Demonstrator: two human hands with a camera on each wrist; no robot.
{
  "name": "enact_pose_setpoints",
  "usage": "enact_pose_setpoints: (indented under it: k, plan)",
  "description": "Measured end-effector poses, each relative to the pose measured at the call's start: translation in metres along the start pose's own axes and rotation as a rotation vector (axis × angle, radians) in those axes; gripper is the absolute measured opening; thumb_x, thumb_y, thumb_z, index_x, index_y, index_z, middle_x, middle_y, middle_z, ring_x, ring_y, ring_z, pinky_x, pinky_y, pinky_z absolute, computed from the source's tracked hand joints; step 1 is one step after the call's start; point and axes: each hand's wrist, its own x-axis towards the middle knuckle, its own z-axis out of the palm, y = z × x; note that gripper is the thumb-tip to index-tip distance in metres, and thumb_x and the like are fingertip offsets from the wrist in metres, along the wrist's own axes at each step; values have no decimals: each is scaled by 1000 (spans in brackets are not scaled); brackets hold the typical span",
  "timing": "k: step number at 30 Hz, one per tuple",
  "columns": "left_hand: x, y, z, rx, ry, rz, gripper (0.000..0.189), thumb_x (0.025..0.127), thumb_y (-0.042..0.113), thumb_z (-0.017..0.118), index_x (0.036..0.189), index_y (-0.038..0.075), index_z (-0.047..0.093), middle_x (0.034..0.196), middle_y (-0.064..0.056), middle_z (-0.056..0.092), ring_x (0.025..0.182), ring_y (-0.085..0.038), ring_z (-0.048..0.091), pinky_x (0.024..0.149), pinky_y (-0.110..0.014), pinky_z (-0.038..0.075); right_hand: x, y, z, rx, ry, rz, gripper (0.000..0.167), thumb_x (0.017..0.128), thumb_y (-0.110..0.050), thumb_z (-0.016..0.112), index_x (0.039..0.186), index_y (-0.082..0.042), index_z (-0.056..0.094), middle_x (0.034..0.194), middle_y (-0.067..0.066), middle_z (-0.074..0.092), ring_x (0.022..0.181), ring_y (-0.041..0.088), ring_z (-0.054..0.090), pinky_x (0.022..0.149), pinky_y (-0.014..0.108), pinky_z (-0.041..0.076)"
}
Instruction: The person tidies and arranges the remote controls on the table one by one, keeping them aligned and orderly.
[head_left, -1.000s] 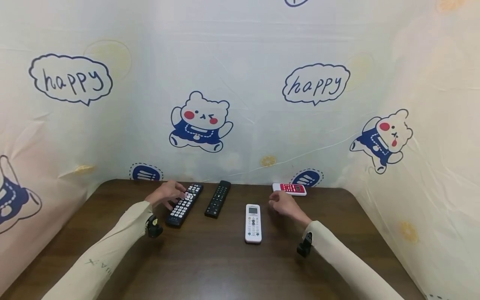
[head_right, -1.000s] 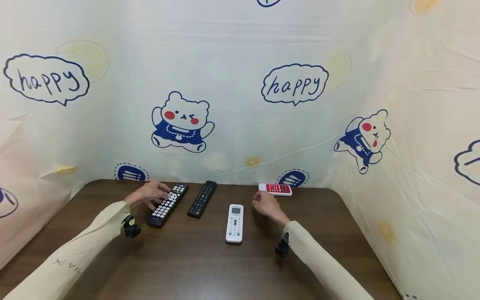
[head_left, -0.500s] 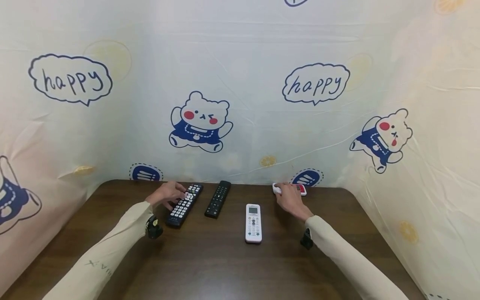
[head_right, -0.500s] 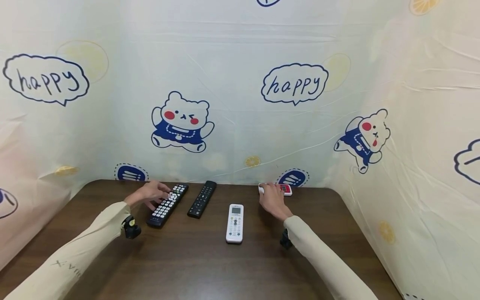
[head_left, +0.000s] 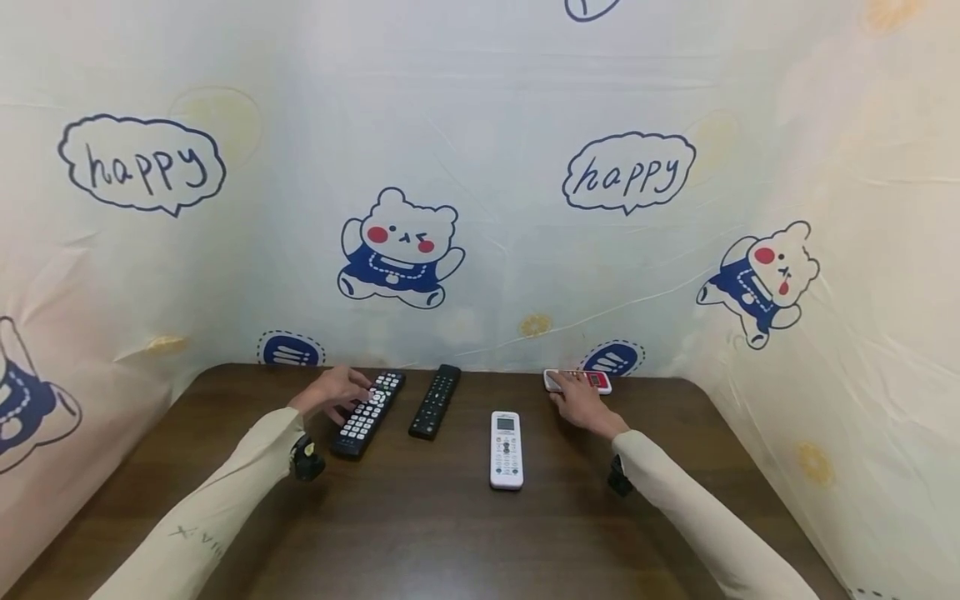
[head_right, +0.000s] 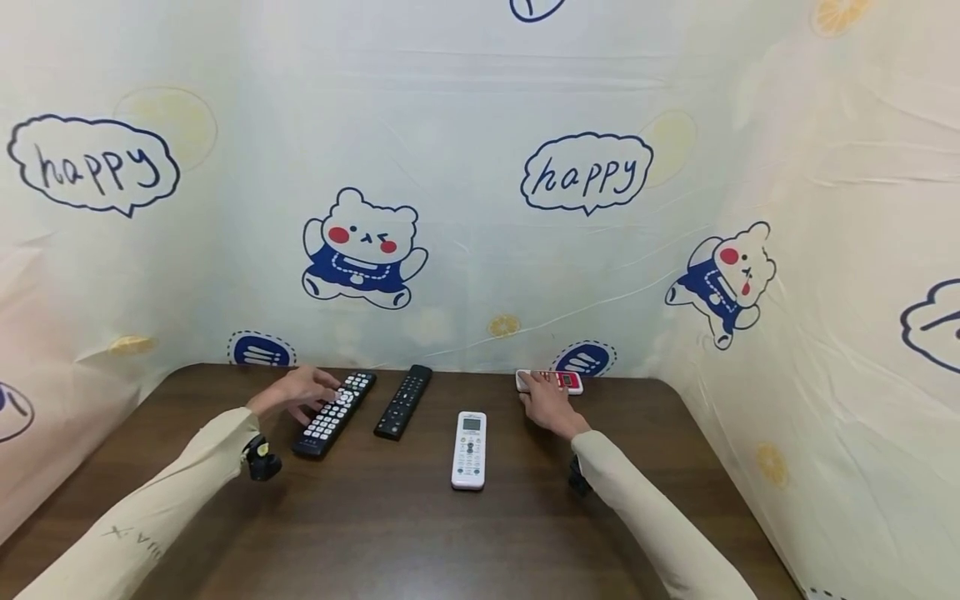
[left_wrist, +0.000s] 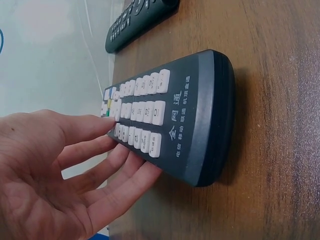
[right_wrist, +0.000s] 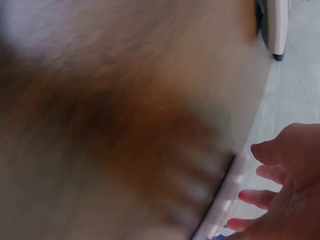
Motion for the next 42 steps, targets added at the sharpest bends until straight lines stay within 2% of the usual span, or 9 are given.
enact_pose_setpoints:
  k: [4,11,17,22,28,32,36,39,42]
  plan:
    - [2,-1,1,-4,-10,4,45,101,7,62,142,-9,55,135,-33,62,120,-49,64,76,-44,67,-2,4,4,-11,1,-31,49,107,-13,55,154,2,46,157,31,45,148,53,36,122,71,27]
    - [0,-1,0,-7,-10,1,43,101,6,62,140,-10,56,134,-33,63,119,-49,65,75,-46,67,-1,4,5,-14,102,-67,43,107,-12,56,148,0,55,134,30,59,126,47,57,117,63,40]
    - [3,-1,2,-18,-9,-20,44,101,7,63,141,-10,56,133,-33,63,119,-48,65,75,-46,67,0,4,7,-45,96,-13,37,108,-19,56,141,-3,64,114,22,51,109,41,49,90,56,54]
    - [2,0,1,-22,-15,-27,46,102,9,61,143,-10,53,136,-35,60,121,-49,63,79,-48,66,2,4,1,22,127,29,24,106,-13,58,115,3,74,111,23,58,107,40,51,92,56,53]
    - [1,-1,1,-16,-17,-25,47,102,8,60,144,-11,52,137,-36,58,122,-50,62,79,-48,66,-3,12,-6,45,185,201,11,98,-9,65,96,1,69,109,25,62,105,43,59,82,64,58]
    - [2,-2,1,-35,-21,-32,47,102,9,60,143,-11,52,137,-36,58,122,-50,62,79,-48,66,-5,19,-9,168,206,377,46,93,-16,75,126,9,54,128,35,44,117,52,50,93,69,53]
    - [1,-2,-1,-37,-22,-26,46,101,9,60,142,-11,53,136,-36,58,120,-50,63,79,-48,66,-7,24,-17,318,150,545,94,91,-17,80,156,13,19,141,44,28,122,59,48,93,60,59]
    - [1,0,-1,-23,-21,-24,46,101,9,60,142,-12,53,136,-36,59,120,-50,63,79,-48,66,-7,29,-22,427,90,599,100,91,-14,81,156,17,12,139,46,35,117,56,57,73,44,67]
    - [0,1,0,-18,-18,-18,47,101,9,59,143,-12,52,136,-36,59,121,-50,63,79,-48,66,-7,32,-28,528,52,605,82,91,-10,79,145,18,24,129,39,50,106,46,66,64,39,67]
